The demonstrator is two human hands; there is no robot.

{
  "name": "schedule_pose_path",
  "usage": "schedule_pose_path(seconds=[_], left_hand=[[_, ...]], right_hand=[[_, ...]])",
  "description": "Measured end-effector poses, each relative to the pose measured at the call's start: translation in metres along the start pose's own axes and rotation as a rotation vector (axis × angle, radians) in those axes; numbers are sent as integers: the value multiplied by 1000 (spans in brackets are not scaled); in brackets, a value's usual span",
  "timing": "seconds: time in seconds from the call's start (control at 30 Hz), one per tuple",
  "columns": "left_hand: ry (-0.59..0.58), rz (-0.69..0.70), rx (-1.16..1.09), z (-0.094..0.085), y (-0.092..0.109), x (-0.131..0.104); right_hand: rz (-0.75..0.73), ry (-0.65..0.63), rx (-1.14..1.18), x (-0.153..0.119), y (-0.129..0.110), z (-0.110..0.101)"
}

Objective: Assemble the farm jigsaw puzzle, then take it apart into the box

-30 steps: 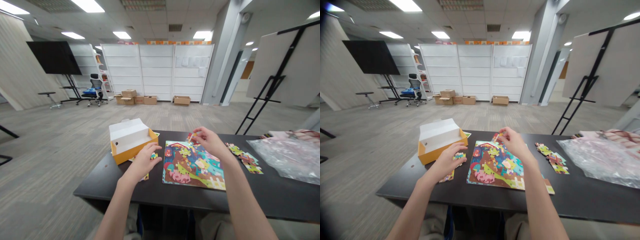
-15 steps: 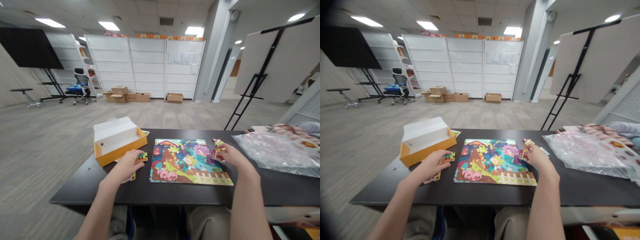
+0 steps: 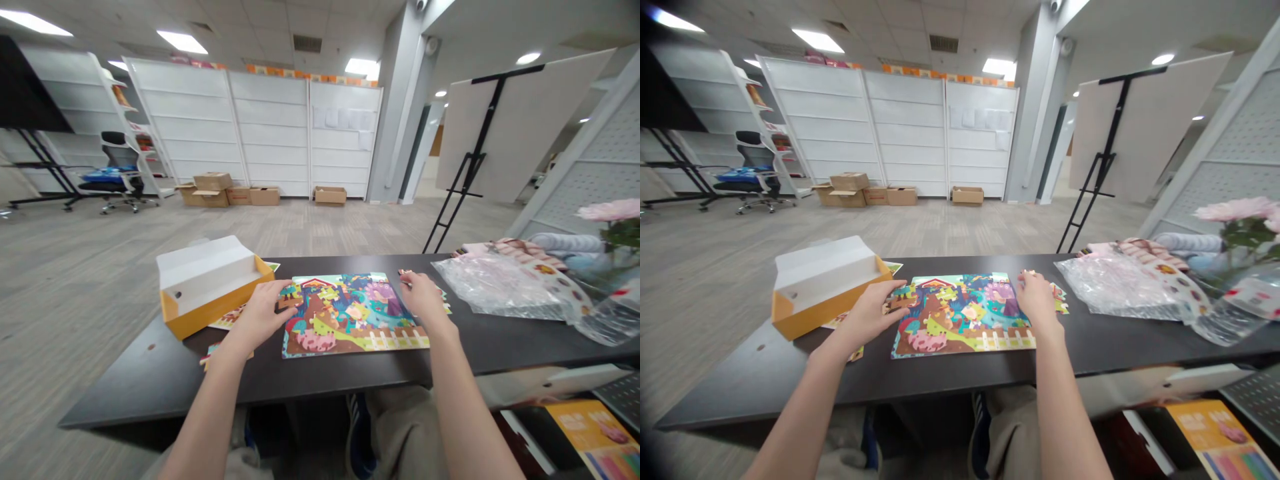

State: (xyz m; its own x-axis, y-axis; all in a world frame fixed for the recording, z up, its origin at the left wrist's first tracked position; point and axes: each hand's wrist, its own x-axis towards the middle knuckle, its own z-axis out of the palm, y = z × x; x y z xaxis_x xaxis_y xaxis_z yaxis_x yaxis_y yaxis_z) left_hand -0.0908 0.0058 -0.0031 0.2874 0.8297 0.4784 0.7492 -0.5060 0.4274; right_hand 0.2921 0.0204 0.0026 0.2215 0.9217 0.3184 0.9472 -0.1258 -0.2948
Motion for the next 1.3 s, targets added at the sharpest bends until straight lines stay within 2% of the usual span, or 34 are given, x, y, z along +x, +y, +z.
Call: schedule_pose_path(seconds=[0.1, 0.2, 0.27, 0.33, 0.5, 0.7, 0.9, 1.03, 1.17, 1.23, 1.3], left_hand=[[-17, 1, -28, 7, 13, 4], [-79, 6, -64, 11, 25, 5], [-140, 23, -92, 13, 32, 4], [-198, 44, -115, 17, 39, 2], [-303, 113, -160, 24, 52, -3], [-371, 125, -151, 28, 61, -9], [-374, 116, -110, 32, 59, -11], [-382, 110, -91, 32, 58, -12], [-385, 107, -77, 32, 58, -12], [-379, 106, -77, 32, 58, -12], [-385, 103, -67, 31, 59, -11]], right_hand=[[-302, -151, 177, -7, -56, 10], [-498, -230, 169, -15, -102, 24], [-558, -259, 134, -19, -119, 30], [-574, -290, 100, -20, -126, 33], [-498, -345, 41, -18, -122, 35], [-482, -324, 62, -17, -120, 40], [-433, -273, 244, -13, -115, 52], [-360, -252, 499, -11, -113, 58], [-348, -287, 715, -6, -101, 44], [-293, -217, 737, -2, -82, 28], [-178, -86, 684, 2, -51, 10]])
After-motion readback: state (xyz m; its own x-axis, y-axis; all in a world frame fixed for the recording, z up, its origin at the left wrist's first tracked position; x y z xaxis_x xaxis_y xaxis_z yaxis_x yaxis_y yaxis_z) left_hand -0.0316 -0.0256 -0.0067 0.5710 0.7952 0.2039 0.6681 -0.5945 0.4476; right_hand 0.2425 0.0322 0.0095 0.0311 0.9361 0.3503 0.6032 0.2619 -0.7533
